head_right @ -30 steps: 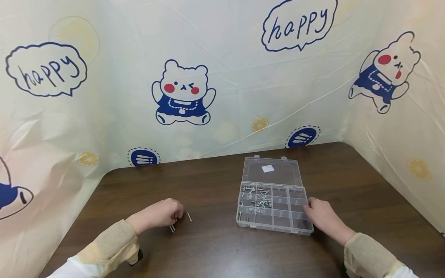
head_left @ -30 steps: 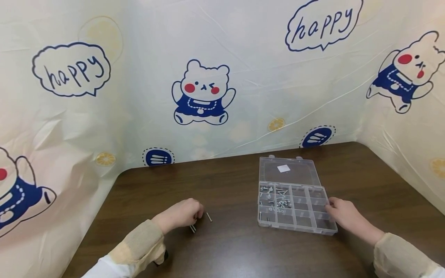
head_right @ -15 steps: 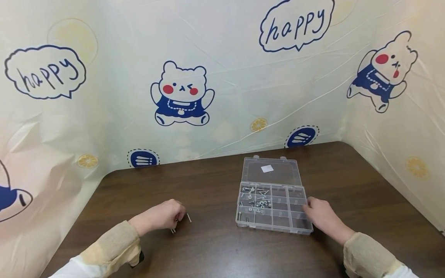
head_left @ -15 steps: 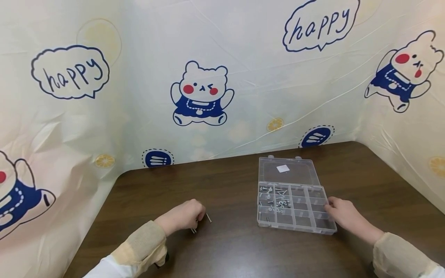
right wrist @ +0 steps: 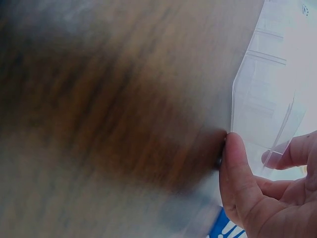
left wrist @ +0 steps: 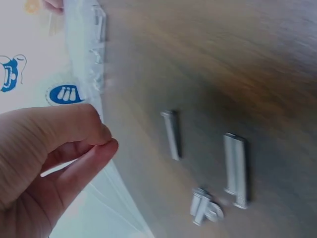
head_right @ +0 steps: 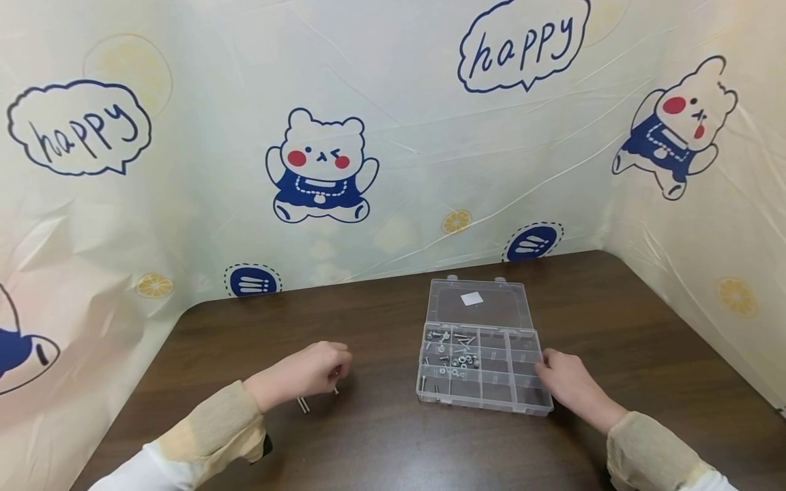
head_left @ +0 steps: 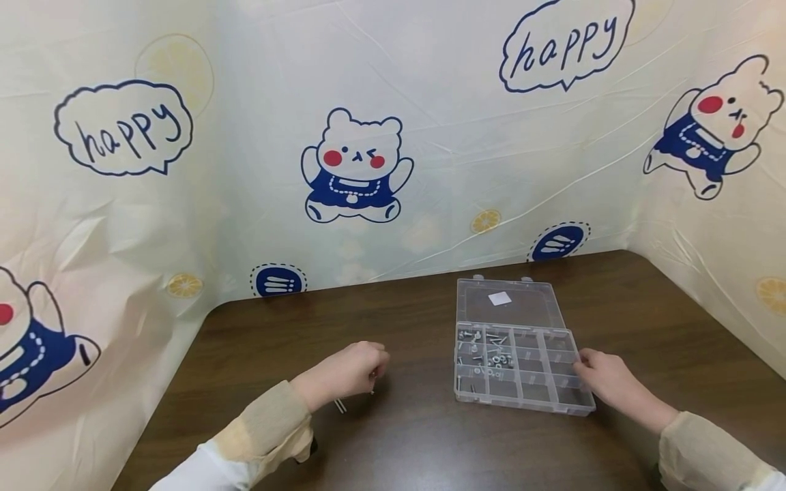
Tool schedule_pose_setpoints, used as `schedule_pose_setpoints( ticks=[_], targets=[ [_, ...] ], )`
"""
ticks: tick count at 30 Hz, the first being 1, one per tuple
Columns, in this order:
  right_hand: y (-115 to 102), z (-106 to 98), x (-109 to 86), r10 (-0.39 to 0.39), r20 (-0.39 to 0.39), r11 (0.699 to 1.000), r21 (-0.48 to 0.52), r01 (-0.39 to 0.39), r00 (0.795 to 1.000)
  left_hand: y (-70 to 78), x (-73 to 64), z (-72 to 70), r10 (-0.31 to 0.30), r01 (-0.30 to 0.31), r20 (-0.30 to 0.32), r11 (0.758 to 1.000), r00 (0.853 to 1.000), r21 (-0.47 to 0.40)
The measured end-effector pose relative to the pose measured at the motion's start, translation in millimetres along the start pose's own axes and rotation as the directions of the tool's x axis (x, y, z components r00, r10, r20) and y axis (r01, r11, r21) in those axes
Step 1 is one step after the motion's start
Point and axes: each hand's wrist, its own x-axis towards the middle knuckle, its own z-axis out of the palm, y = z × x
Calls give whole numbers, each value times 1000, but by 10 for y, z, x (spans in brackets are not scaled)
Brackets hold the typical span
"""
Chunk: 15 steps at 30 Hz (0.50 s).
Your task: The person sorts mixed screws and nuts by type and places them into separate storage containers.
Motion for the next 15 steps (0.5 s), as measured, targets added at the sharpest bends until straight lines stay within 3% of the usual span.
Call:
schedule_pose_setpoints(
  ticks=[5,12,15],
  targets=[
    [0,0,2,1,2,1000,1,-1,1000,110,165,-75,13,-13,-7,1000,1000,9],
    [-2,-4,11,5,2,1000,-6,-5,1000,240,404,-123,144,-144,16,988,990,47],
    [-2,-6,18,3,-3,1000,-15,-3,1000,299,502,-131,171,-172,28,983,985,70]
  ],
)
